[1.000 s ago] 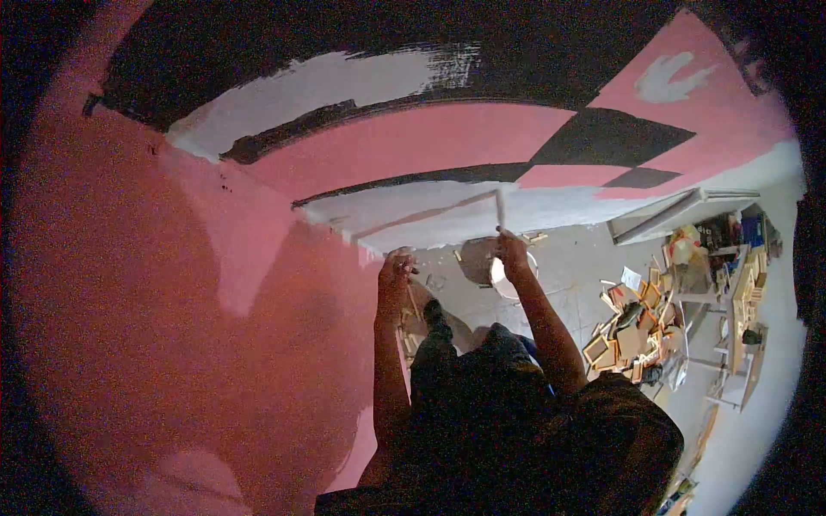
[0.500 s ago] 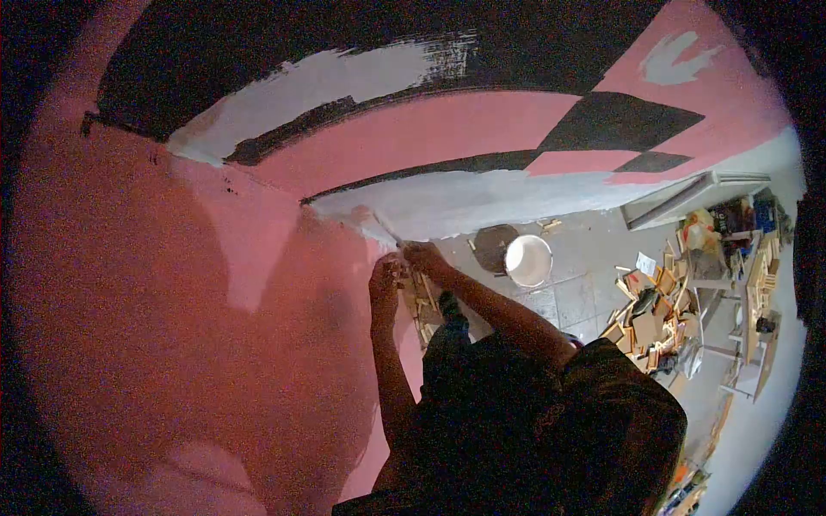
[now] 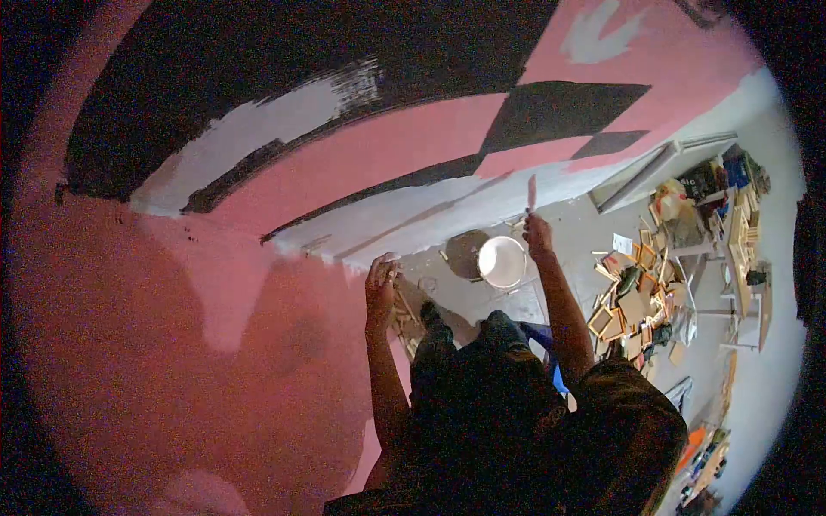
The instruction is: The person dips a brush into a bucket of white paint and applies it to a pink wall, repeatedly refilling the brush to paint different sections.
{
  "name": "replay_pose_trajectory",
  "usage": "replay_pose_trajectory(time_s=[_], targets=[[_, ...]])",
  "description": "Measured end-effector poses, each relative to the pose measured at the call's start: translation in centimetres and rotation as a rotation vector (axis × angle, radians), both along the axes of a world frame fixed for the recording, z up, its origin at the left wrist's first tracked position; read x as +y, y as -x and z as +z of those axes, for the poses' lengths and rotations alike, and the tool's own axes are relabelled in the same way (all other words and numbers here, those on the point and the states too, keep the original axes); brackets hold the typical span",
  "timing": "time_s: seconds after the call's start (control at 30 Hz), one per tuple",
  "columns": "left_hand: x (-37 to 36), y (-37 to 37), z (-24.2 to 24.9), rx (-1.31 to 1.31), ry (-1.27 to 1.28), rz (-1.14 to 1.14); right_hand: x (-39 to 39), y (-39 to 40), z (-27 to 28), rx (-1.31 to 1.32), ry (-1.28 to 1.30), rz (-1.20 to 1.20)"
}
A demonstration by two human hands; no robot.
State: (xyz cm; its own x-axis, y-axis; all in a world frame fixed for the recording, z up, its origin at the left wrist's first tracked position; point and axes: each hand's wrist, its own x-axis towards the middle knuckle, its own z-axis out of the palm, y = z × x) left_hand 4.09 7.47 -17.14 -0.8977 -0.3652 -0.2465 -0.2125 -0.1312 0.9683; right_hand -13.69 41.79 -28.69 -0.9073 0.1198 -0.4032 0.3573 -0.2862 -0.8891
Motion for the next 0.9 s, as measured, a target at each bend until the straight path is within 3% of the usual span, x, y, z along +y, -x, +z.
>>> replay_pose_trajectory(time_s=[0.13, 0.2, 0.27, 0.3, 0.33, 0.37, 0.4, 0.5, 0.6, 0.63, 0.7, 0.73, 0.77, 0.83, 0.87, 0.9], targets=[[1.1, 0.2, -0.6, 0.051, 0.317, -0.065, 0.4, 1.7, -0.9, -0.074, -0.018, 0.026], [1.7, -0.3, 0.4, -0.059, 0.074, -0.037, -3.7, 2.2, -4.0, -0.172, -0.114, 0.040], [1.4, -1.2, -0.7, -0.083, -0.075, -0.011, -8.1, 1.9, -7.5, 0.260, -0.595, 0.621], [0.4, -1.8, -4.1, -0.051, -0.104, -0.003, -10.7, 0.7, -8.0, 0.483, -0.371, 0.558], [0.3, -2.4, -4.4, -0.035, -0.141, 0.012, -12.1, -1.0, -7.2, 0.455, -0.182, 0.551], [0.1, -3.0, -4.8, -0.019, -0.177, 0.028, -13.6, -2.7, -6.3, 0.420, 0.005, 0.539], [0.8, -3.4, -2.4, -0.014, -0.221, 0.056, -13.7, -3.7, -4.0, 0.144, 0.150, 0.592], [2.6, -4.5, -0.8, 0.027, -0.207, 0.124, -12.7, -5.1, -2.0, -0.023, 0.027, 0.843], [5.3, -4.0, 0.4, -0.016, -0.067, 0.133, -9.6, -3.0, -1.8, 0.150, 0.335, 0.856], [6.6, -3.8, 1.2, -0.052, -0.013, 0.130, -8.0, -2.4, -1.3, 0.297, 0.147, 0.741], [8.1, -3.8, -1.0, 0.026, -0.119, 0.133, -4.5, 2.3, -0.5, 0.028, -0.071, 0.639], [8.8, -3.8, -2.4, 0.067, -0.173, 0.136, -2.3, 4.0, -0.4, -0.092, 0.007, 0.535], [10.8, -3.5, -1.4, 0.037, -0.115, 0.147, 0.5, 5.4, -2.7, 0.103, 0.027, 0.506], [15.9, -2.9, 1.7, -0.030, 0.002, 0.166, 6.3, 7.0, -4.1, 0.074, 0.179, 0.314], [17.6, -2.7, 1.4, -0.050, -0.011, 0.170, 9.2, 7.3, -3.3, 0.101, 0.043, 0.244], [19.3, -2.8, 1.1, -0.072, -0.025, 0.175, 12.6, 8.1, -4.0, 0.054, 0.091, 0.166]])
